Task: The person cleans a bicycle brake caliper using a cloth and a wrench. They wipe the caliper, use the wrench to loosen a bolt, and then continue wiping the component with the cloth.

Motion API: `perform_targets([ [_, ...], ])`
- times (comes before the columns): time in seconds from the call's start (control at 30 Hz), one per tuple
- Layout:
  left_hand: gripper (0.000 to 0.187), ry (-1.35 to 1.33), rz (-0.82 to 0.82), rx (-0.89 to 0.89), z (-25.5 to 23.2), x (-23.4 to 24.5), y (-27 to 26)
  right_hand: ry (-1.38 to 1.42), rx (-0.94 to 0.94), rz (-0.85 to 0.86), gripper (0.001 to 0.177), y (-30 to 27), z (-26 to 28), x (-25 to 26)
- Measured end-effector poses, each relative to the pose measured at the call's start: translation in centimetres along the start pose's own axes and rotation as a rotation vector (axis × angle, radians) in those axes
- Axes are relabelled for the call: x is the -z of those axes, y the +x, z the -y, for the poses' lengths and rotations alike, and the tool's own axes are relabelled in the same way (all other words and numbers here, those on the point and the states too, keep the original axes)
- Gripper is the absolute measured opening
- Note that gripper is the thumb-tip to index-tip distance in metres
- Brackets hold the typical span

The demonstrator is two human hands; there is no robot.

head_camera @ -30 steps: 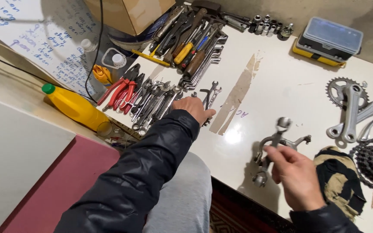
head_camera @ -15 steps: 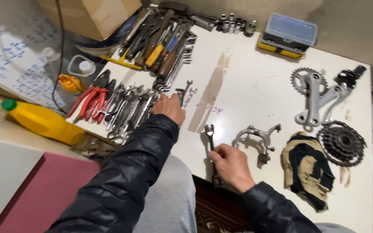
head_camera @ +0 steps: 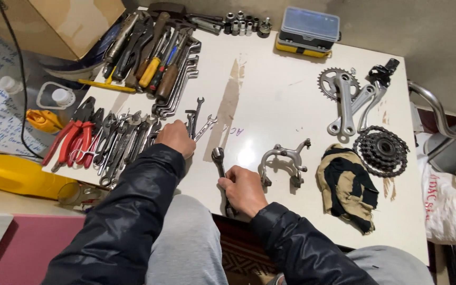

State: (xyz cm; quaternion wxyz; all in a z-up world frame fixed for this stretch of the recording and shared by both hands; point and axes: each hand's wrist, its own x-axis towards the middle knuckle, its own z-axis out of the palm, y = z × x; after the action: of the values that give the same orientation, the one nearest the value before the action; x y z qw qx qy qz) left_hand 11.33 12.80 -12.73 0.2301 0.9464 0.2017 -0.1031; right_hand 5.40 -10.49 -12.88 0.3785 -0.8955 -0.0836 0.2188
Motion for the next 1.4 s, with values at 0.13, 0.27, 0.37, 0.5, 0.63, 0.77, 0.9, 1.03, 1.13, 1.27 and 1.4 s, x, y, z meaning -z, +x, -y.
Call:
perform_targets([
  [0.13, 0.047, 0.064, 0.026, -0.060, 0.1, -0.1, -0.6, 0.012, 0.059, -0.019, 0.030, -0.2, -0.2, -0.1],
  [0.27, 0.048, 0.131, 0.019, -0.115, -2.5, 2.1, -4.6, -0.087, 0.110, -0.011, 0.032, -0.9, 0.4, 0.7],
  [0.37, 0.036, 0.186, -0.118, -0.196, -0.8, -0.6, -2.7, -0.185, 0.176, -0.007, 0.032, -1.1, 0.8, 0.9],
  [0.5, 0.029, 0.260, -0.214, -0.239, 0.0, -2.2, -1.8, -0.382, 0.369, -0.100, 0.035, -3.1, 2.1, 3.7],
  [0.63, 0.033, 0.224, -0.213, -0.216, 0.9, -2.9, -1.4, -0.274, 0.526, -0.394, 0.029, -3.8, 2.8, 10.3],
  [0.77, 0.028, 0.198, -0.116, -0.129, 0.1, -1.8, -1.4, -0.223, 0.409, -0.581, 0.021, -2.9, 0.2, 16.4],
  [0.9, 0.027, 0.251, -0.057, -0.094, 0.4, -1.1, -2.1, -0.200, 0.179, -0.569, 0.022, -2.1, -3.4, 18.6],
  [1.03, 0.036, 0.209, 0.039, -0.096, -1.9, 2.1, -5.2, -0.347, 0.074, -0.712, 0.022, 1.6, -10.3, 22.5],
  [1.13, 0.046, 0.178, 0.017, -0.064, -3.8, 3.5, -6.5, -0.370, -0.030, -0.764, 0.033, 4.9, -15.3, 25.6],
  [1.27, 0.056, 0.215, -0.084, -0.067, -3.5, 1.2, -4.8, -0.478, -0.207, -0.719, 0.046, 7.4, -17.7, 27.0],
  [1.4, 0.053, 0.174, -0.145, -0.038, -1.4, -1.7, -2.1, -0.651, -0.207, -0.697, 0.041, 8.1, -17.0, 26.5],
])
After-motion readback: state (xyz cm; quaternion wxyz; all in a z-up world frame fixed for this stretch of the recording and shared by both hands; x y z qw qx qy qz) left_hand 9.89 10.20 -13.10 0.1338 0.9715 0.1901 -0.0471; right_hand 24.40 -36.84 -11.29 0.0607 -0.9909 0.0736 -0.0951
